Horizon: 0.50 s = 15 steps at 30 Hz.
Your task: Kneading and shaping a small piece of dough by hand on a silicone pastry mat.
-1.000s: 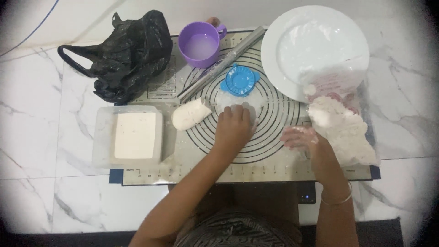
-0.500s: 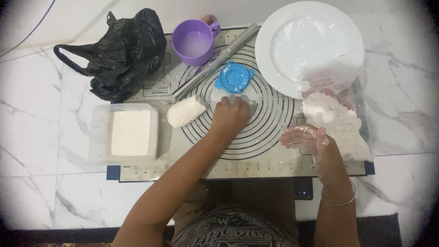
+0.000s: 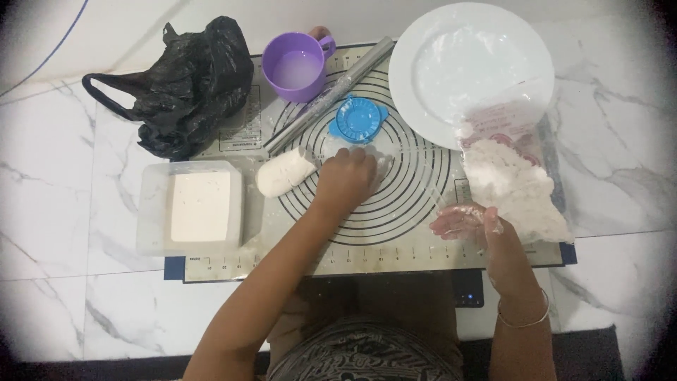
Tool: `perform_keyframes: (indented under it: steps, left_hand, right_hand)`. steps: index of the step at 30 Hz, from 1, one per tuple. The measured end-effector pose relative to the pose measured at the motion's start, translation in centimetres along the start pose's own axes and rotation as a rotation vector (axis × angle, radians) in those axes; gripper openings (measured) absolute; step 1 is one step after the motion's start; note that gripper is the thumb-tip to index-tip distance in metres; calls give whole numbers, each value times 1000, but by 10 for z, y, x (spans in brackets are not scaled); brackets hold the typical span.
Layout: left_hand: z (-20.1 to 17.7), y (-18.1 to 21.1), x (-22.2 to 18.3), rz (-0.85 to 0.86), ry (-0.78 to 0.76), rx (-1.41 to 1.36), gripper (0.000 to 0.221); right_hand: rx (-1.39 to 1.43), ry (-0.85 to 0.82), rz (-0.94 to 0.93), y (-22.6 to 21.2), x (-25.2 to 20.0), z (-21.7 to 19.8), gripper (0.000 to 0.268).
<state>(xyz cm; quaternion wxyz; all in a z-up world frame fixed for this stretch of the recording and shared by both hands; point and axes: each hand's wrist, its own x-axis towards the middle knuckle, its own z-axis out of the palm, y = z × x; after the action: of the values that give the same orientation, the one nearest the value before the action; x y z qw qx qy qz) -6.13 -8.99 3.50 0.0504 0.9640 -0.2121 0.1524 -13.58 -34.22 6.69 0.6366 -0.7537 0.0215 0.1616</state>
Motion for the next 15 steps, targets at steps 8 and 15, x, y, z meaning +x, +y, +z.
perform_keyframes:
  steps: [8, 15]
  left_hand:
    - [-15, 11, -36, -23, -205, -252, 53]
    - [-69, -23, -24, 152, -191, -509, 80]
  right_hand:
    - [-3, -51, 21, 8, 8, -6, 98]
    - [2, -59, 52, 6, 14, 0, 99]
